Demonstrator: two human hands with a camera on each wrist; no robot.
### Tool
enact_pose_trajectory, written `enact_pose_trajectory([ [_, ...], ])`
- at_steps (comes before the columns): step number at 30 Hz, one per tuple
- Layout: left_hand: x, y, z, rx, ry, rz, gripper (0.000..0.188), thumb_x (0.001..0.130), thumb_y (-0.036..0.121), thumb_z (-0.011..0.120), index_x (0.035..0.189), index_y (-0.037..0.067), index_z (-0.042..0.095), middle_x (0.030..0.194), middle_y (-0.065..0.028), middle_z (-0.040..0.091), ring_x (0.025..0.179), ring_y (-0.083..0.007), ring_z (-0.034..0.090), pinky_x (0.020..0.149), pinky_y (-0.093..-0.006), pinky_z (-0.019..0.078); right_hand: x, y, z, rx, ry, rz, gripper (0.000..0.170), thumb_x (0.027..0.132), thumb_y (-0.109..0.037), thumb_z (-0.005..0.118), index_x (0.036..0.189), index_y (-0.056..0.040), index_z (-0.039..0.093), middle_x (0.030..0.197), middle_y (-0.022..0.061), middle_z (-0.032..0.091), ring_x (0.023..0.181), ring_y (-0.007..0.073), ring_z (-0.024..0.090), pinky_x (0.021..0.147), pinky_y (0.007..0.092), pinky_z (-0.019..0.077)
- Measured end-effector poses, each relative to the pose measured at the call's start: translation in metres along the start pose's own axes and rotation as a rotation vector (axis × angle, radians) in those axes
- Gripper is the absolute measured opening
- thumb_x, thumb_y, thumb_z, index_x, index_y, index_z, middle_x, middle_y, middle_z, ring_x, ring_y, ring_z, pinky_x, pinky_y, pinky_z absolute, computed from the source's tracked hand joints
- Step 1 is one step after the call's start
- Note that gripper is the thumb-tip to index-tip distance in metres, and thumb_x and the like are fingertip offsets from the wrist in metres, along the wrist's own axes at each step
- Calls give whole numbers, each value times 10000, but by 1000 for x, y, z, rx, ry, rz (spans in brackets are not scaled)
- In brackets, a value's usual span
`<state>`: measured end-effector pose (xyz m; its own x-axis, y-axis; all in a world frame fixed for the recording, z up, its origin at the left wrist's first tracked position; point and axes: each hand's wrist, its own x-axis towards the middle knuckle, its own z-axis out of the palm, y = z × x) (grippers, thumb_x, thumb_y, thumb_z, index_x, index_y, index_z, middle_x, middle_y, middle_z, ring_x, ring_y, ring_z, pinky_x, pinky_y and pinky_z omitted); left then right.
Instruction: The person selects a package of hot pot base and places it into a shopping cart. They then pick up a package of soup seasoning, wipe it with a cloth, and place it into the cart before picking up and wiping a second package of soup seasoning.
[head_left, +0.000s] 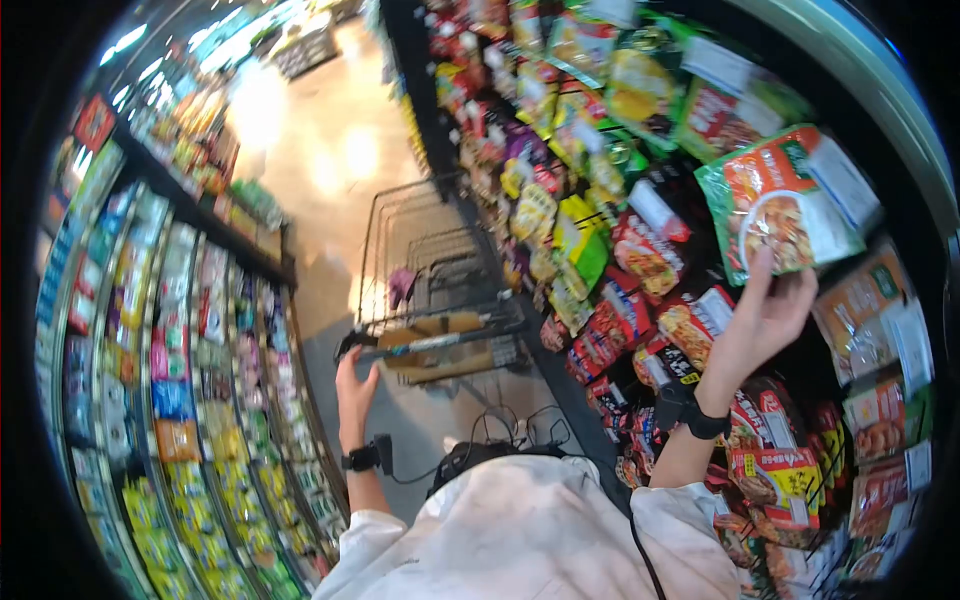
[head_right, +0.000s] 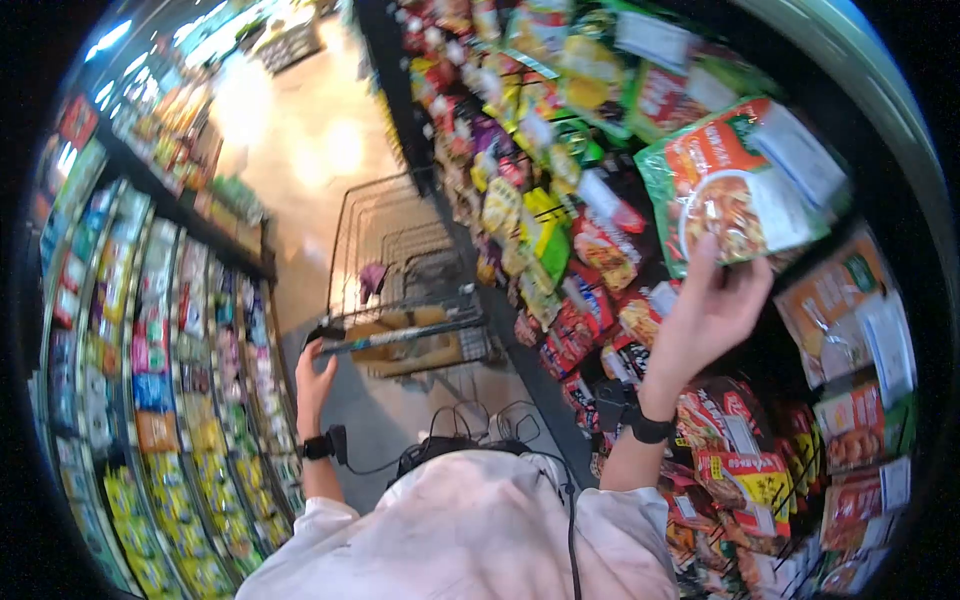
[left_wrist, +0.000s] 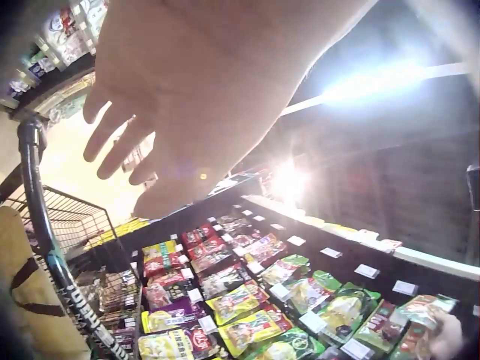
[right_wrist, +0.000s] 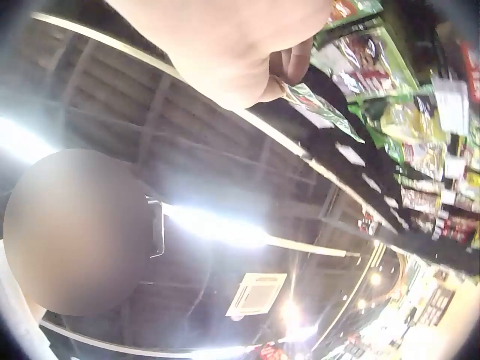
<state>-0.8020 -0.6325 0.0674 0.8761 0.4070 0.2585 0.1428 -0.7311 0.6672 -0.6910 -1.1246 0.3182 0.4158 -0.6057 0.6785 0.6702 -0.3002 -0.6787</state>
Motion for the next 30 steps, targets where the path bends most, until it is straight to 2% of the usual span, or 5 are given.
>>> enact_pose_trajectory([
  [7, -8, 88, -58, -566, -172, -96, 351, 998, 150, 630, 1314, 3, 591, 1195, -122, 692, 1124, -183, 643, 965, -321, 499, -138, -11, 83, 11, -685, 219, 232, 964, -61, 657, 1173, -2, 576, 1138, 65, 626, 1036, 136, 593, 914, 293, 481],
  [12, -15, 57, -76, -725, -237, -53, 673, 1048, 299, 541, 1585, 58, 214, 1516, -150, 425, 1410, -235, 415, 1165, -380, 329, -286, -32, 178, 117, -1364, 359, 273, 864, -37, 719, 1119, 6, 632, 1003, 119, 647, 822, 207, 649, 753, 322, 526],
  [16, -16, 21, -94, -1080, 41, -150, 667, 1040, 359, 564, 1534, 4, 292, 1403, -157, 529, 1267, -217, 536, 1053, -348, 446, -358, -90, 224, 344, -1617, -32, 446, 850, -26, 720, 1279, -8, 601, 1144, 149, 592, 912, 278, 663, 810, 369, 554],
  [20, -5, -18, -132, -1276, 156, -345, 518, 1052, 387, 538, 1401, 8, 488, 1311, -91, 600, 1143, -142, 593, 949, -301, 503, -386, -131, 270, 412, -1879, 95, 472, 847, -7, 709, 1303, -1, 586, 1190, 161, 576, 961, 300, 662, 857, 355, 551],
  [30, 53, -95, -155, -1738, 372, -590, 533, 1065, 444, 465, 1418, 45, 487, 1295, -75, 628, 1137, -157, 637, 977, -325, 510, -357, -39, 421, 258, -1477, 507, 193, 1015, -78, 548, 1170, 8, 626, 1076, 81, 667, 871, 137, 648, 760, 267, 533],
])
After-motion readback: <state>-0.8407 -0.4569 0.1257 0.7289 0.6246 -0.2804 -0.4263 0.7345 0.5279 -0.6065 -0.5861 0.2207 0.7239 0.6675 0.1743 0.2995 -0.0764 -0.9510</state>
